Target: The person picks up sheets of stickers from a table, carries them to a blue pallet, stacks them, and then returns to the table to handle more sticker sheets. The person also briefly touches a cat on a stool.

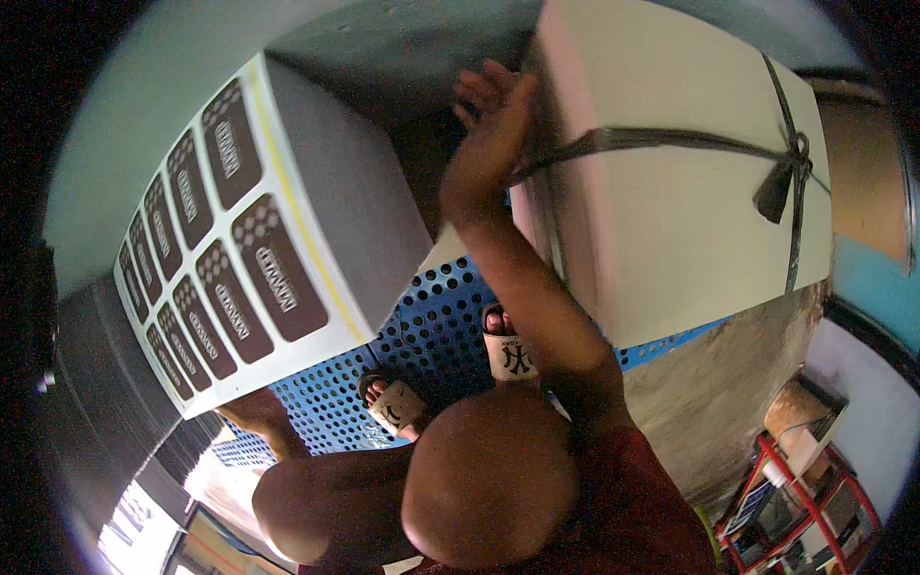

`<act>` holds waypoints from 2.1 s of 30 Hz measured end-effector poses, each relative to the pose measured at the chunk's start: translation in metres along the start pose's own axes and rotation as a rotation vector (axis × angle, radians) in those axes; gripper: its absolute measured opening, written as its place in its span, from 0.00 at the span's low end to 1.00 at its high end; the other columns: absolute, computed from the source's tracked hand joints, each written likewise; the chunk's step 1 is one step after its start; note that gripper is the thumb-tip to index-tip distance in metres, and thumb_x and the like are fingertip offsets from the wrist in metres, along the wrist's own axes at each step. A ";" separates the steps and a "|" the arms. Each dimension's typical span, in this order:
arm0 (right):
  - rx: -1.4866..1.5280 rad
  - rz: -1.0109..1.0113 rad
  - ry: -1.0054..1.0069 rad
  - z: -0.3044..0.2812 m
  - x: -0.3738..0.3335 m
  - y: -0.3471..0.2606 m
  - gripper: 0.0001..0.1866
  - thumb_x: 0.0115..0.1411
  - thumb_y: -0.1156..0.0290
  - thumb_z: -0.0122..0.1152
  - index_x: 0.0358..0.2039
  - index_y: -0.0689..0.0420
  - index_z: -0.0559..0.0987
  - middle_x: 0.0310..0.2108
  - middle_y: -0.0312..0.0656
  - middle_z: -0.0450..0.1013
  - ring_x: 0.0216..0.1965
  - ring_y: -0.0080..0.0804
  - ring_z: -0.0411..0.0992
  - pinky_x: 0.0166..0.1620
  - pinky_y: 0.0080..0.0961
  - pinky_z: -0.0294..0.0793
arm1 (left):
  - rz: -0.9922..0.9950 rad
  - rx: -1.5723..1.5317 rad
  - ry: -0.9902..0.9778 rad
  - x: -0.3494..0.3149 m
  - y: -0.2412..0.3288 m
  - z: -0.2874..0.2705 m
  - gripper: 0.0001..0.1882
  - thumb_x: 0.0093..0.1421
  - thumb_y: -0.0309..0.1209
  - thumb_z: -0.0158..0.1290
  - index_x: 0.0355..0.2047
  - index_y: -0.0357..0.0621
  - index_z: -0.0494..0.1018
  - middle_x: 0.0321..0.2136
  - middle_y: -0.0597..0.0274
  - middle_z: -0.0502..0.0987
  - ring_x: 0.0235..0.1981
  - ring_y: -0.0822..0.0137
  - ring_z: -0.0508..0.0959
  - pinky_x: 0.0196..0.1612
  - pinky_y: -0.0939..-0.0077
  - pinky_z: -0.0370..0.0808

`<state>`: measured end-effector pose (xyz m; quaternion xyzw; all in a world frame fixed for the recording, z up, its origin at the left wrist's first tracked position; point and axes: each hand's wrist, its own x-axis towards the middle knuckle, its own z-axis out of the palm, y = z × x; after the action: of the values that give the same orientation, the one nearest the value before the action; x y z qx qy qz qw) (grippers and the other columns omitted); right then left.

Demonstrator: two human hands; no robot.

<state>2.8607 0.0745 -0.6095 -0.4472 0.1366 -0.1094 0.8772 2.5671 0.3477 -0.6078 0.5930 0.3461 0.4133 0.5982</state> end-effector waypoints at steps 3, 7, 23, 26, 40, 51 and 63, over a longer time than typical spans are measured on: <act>-0.028 -0.074 -0.017 0.004 -0.002 0.009 0.34 0.65 0.39 0.31 0.51 0.57 0.68 0.44 0.45 0.72 0.48 0.35 0.66 0.52 0.37 0.56 | 0.251 0.374 -0.232 0.003 0.001 -0.010 0.32 0.69 0.53 0.27 0.66 0.49 0.51 0.63 0.54 0.59 0.62 0.54 0.62 0.65 0.53 0.57; -0.075 -0.077 0.065 0.014 -0.003 0.012 0.35 0.65 0.39 0.30 0.52 0.58 0.67 0.44 0.45 0.71 0.48 0.33 0.66 0.53 0.39 0.55 | -0.092 -0.089 -0.040 0.003 0.007 -0.006 0.34 0.68 0.57 0.27 0.67 0.52 0.51 0.64 0.56 0.58 0.63 0.55 0.61 0.65 0.51 0.56; -0.347 -0.209 -0.197 0.036 -0.026 0.045 0.22 0.70 0.60 0.36 0.54 0.63 0.65 0.42 0.49 0.65 0.48 0.39 0.63 0.58 0.34 0.58 | -0.055 -0.224 -0.073 0.007 0.014 0.009 0.41 0.63 0.64 0.33 0.66 0.47 0.52 0.63 0.51 0.59 0.63 0.54 0.60 0.65 0.50 0.54; -0.392 -0.360 -0.219 0.015 -0.006 0.036 0.29 0.70 0.50 0.26 0.55 0.60 0.66 0.48 0.46 0.68 0.51 0.33 0.65 0.60 0.33 0.55 | -0.140 -0.275 -0.059 0.013 0.009 -0.010 0.40 0.64 0.62 0.33 0.66 0.46 0.52 0.63 0.50 0.59 0.63 0.53 0.61 0.65 0.51 0.55; -0.447 -0.081 -0.319 0.056 -0.027 0.020 0.22 0.67 0.53 0.43 0.43 0.63 0.67 0.39 0.53 0.64 0.43 0.41 0.63 0.51 0.35 0.61 | -0.060 -0.170 -0.092 0.003 0.014 0.013 0.40 0.65 0.62 0.31 0.66 0.45 0.51 0.63 0.50 0.59 0.64 0.55 0.60 0.66 0.55 0.54; -0.219 -0.656 -0.406 0.007 -0.044 -0.018 0.38 0.65 0.42 0.31 0.54 0.67 0.65 0.50 0.53 0.69 0.47 0.44 0.70 0.54 0.43 0.66 | -0.026 -0.137 -0.042 0.003 0.005 -0.005 0.34 0.68 0.55 0.31 0.66 0.46 0.51 0.64 0.48 0.56 0.65 0.53 0.57 0.66 0.56 0.54; -0.533 -1.303 -0.419 0.011 -0.097 -0.017 0.33 0.66 0.39 0.28 0.51 0.57 0.64 0.48 0.56 0.66 0.48 0.49 0.70 0.55 0.53 0.66 | 0.693 0.693 0.286 0.002 0.019 -0.010 0.33 0.68 0.51 0.22 0.61 0.38 0.56 0.61 0.34 0.57 0.66 0.45 0.54 0.67 0.45 0.47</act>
<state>2.7724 0.1036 -0.5756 -0.6474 -0.3057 -0.4839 0.5032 2.5577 0.3529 -0.5890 0.7739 0.3243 0.5255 0.1406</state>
